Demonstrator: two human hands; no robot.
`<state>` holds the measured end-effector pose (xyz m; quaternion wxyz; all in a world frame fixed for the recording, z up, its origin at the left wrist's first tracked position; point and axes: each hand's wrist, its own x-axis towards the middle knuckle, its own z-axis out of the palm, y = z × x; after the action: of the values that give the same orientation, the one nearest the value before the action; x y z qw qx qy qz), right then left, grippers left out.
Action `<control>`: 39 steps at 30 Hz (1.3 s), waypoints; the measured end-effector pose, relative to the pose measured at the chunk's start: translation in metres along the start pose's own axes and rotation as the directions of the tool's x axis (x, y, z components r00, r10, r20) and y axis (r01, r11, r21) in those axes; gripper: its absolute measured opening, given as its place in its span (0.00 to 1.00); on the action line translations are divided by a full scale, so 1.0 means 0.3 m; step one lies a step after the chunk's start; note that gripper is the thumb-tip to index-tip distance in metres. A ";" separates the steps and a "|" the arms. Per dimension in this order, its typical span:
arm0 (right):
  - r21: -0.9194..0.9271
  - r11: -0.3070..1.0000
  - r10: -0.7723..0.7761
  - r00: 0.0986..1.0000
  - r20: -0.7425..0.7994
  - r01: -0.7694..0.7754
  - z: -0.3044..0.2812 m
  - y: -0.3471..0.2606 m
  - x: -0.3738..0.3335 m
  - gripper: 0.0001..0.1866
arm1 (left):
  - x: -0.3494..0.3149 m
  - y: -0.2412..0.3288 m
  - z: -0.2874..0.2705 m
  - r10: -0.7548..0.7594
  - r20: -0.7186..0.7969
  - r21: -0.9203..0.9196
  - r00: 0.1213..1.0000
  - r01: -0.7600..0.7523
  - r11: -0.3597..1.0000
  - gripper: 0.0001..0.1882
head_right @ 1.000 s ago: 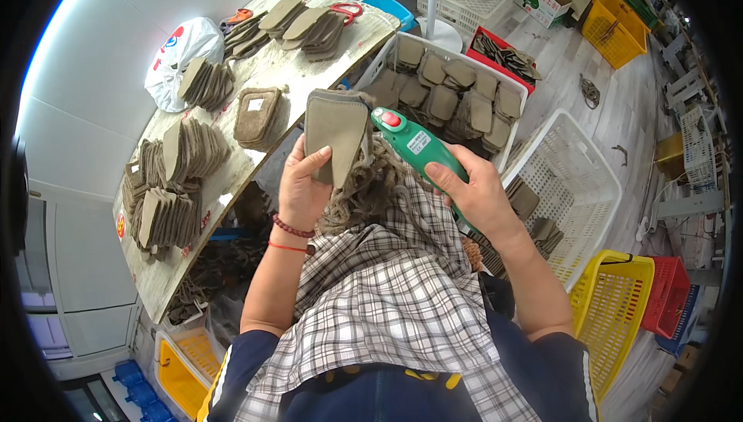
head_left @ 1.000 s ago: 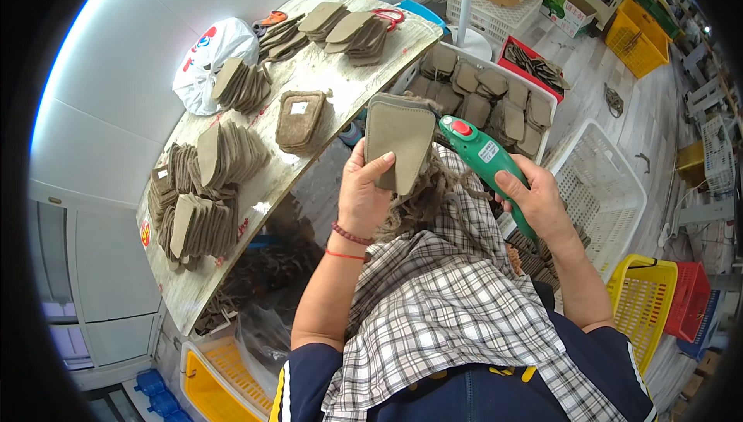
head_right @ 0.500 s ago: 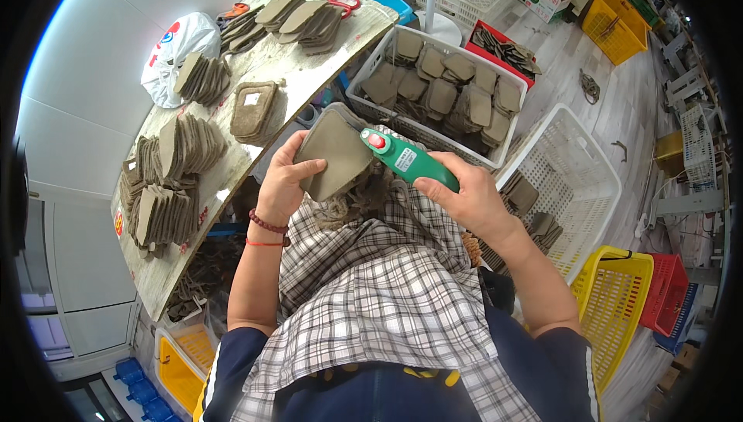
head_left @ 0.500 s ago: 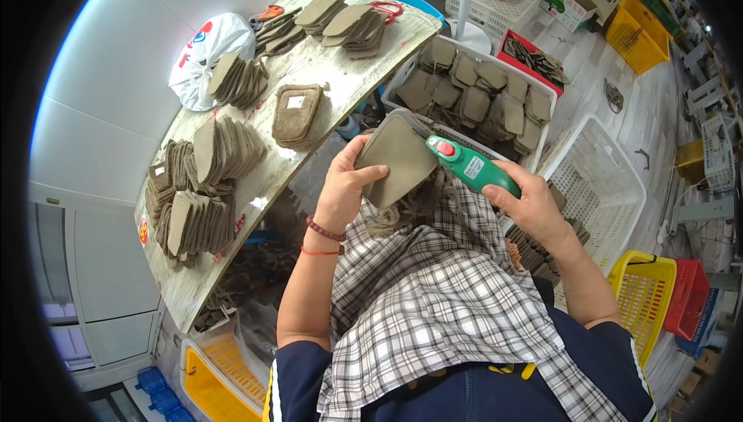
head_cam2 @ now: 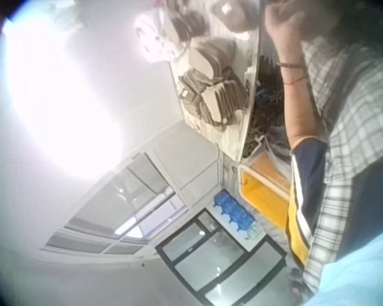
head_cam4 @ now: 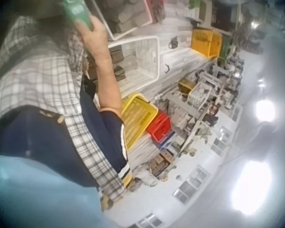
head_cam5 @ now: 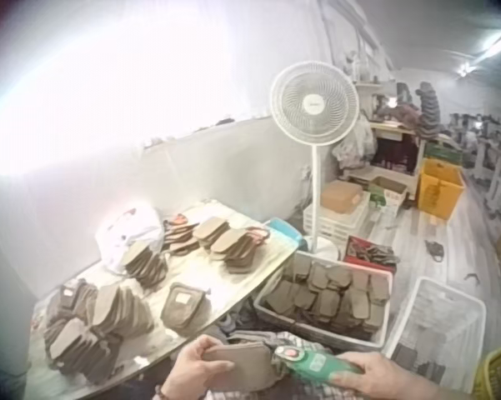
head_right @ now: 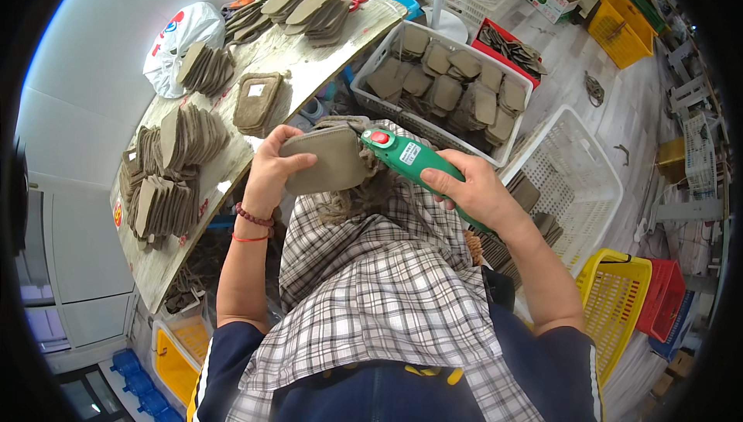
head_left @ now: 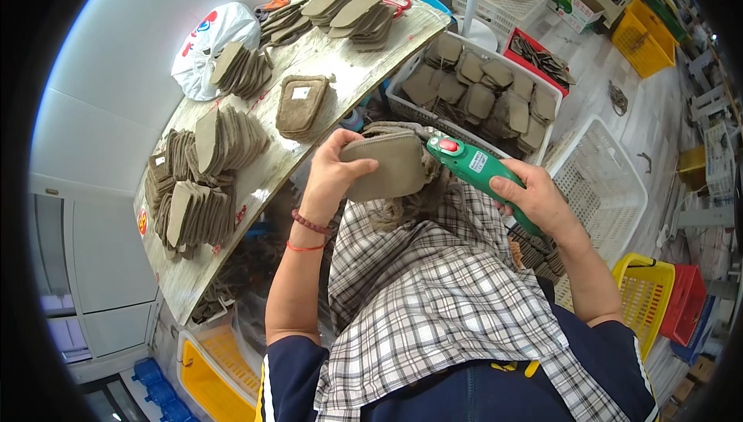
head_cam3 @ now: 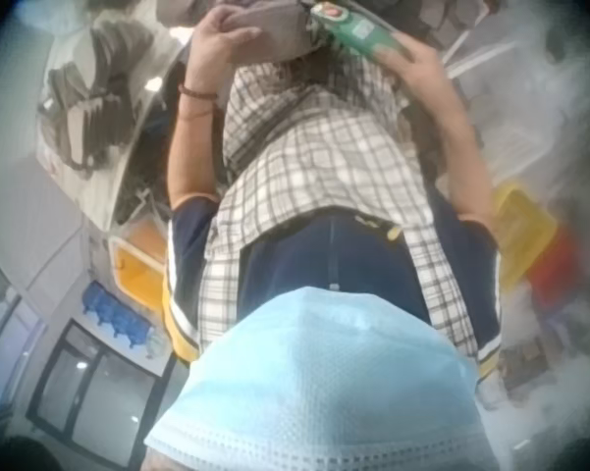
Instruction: The person uses a green rotary tool to trim the edges of brown slipper soles. They pick up each sole, smooth the edges with the tool, and place the finished pieces into a white basket. The process is repeated for multiple soles.
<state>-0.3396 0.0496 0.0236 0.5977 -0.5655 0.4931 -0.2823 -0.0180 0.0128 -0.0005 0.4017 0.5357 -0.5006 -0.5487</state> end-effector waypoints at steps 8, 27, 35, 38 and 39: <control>-0.072 0.997 0.034 0.994 0.102 -0.027 -0.010 0.014 0.006 0.21 | -0.025 0.006 -0.023 -0.108 -0.052 -0.315 0.993 0.087 0.945 0.07; -0.075 0.996 -0.037 0.985 0.168 0.050 0.038 -0.011 0.056 0.22 | -0.008 0.025 0.030 -0.213 0.208 0.049 0.955 0.207 0.977 0.10; 0.001 0.995 -0.095 0.992 0.088 0.095 0.053 -0.022 0.108 0.22 | 0.033 -0.006 0.058 -0.191 0.268 -0.168 0.944 0.241 0.956 0.08; 0.050 0.997 -0.059 0.996 -0.061 0.062 0.033 0.050 0.096 0.23 | 0.029 -0.050 0.024 -0.138 0.079 -0.427 0.987 0.159 0.890 0.06; 0.056 0.997 -0.044 0.995 -0.088 0.049 0.024 0.072 0.079 0.23 | 0.030 -0.071 0.010 -0.114 0.053 -0.492 0.992 0.125 0.861 0.07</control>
<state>-0.3294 0.0355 -0.0043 0.5852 -0.5467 0.4967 -0.3346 -0.0199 0.0081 -0.0232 0.4850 0.4392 -0.3136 -0.6881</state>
